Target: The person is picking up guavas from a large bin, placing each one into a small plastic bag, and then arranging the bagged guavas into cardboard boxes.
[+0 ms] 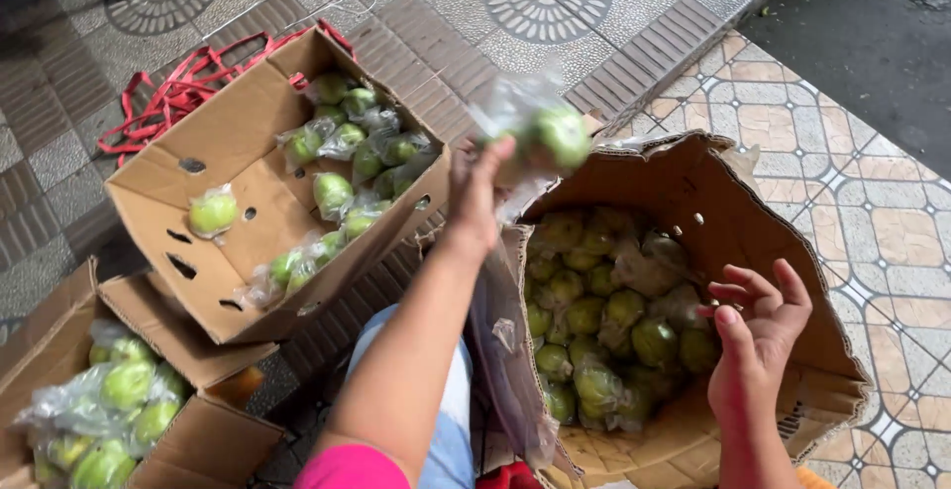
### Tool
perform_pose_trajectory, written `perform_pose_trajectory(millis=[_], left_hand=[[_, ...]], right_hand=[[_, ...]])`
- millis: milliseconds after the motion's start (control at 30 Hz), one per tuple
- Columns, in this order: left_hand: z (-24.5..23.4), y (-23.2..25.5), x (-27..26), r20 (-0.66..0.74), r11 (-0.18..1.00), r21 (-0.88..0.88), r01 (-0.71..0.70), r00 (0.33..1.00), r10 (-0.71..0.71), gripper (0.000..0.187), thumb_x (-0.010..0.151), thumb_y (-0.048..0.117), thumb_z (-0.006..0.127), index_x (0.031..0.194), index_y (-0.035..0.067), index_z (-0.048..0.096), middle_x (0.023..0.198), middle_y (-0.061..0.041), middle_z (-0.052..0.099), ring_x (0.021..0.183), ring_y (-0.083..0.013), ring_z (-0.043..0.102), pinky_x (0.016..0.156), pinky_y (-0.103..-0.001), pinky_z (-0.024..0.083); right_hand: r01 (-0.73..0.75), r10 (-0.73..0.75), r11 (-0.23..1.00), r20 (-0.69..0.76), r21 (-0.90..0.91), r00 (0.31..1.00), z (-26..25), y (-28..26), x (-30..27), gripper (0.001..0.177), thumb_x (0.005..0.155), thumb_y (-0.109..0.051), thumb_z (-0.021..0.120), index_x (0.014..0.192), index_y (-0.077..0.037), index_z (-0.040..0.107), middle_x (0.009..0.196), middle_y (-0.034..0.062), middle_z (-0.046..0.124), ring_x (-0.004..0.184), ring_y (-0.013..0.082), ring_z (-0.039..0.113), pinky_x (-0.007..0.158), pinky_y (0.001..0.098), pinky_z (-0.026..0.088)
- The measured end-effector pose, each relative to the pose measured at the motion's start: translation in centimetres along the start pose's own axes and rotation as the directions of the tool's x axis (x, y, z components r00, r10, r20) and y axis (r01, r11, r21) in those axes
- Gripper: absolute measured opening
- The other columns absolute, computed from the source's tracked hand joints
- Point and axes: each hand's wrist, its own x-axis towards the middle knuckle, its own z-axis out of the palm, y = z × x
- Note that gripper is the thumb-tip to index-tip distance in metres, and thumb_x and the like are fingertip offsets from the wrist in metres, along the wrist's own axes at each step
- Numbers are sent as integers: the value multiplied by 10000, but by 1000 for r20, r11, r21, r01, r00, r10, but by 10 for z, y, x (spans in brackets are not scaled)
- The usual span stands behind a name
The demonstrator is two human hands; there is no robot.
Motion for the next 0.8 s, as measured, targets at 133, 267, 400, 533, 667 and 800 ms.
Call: perform_pose_trajectory(millis=[133, 267, 400, 533, 667, 800], left_hand=[[-93, 32, 55, -495, 996, 89, -28, 866, 69, 589, 780, 370, 724, 1276, 122, 527, 1307, -140, 597, 1103, -271, 648, 807, -336, 622], [-212, 12, 77, -890, 951, 260, 166, 423, 169, 649, 629, 355, 838, 1192, 212, 548, 1398, -160, 508, 1144, -375, 630, 856, -532, 559], [-264, 5, 71, -981, 966, 41, 257, 193, -9, 672, 701, 281, 858, 1255, 145, 503, 1397, -158, 449, 1150, -384, 600, 863, -526, 575], [-349, -35, 120, -984, 963, -10, 269, 167, -57, 823, 636, 134, 933, 1255, 134, 391, 1322, -159, 598, 1127, -336, 648, 899, -500, 607], [-344, -39, 128, -993, 952, 68, 297, 113, 36, 931, 602, 112, 950, 1302, 230, 349, 1321, -110, 558, 1108, -311, 643, 900, -499, 548], [-274, -14, 113, -982, 914, 189, 359, 69, 176, 1043, 665, 244, 941, 1467, 385, 288, 1499, -52, 374, 1288, -316, 520, 1104, -479, 385]], right_hand=[[-93, 90, 992, -43, -81, 995, 3, -11, 0, 582, 987, -112, 536, 1500, -75, 262, 1329, 202, 512, 1058, 224, 542, 785, 338, 506], [-190, 185, 980, -76, -64, 980, -5, -12, -5, 510, 998, -61, 541, 1467, -52, 341, 1231, 172, 572, 952, 200, 596, 766, 310, 528], [-227, 222, 973, -127, -27, 967, -8, -10, -1, 460, 1018, -52, 541, 1443, -70, 366, 1190, 147, 596, 905, 183, 613, 740, 268, 522], [-296, 306, 951, -151, 86, 940, -5, -7, 4, 446, 979, -81, 569, 1397, -101, 415, 1127, 121, 628, 815, 144, 637, 680, 222, 533], [-250, 261, 958, -68, 141, 963, -13, 14, 2, 496, 987, -88, 642, 1430, -96, 420, 1123, 133, 635, 859, 159, 687, 716, 231, 610], [-342, 344, 939, -103, 34, 933, -8, -19, 7, 476, 937, -138, 610, 1379, -110, 436, 1100, 89, 636, 822, 126, 646, 689, 220, 532]])
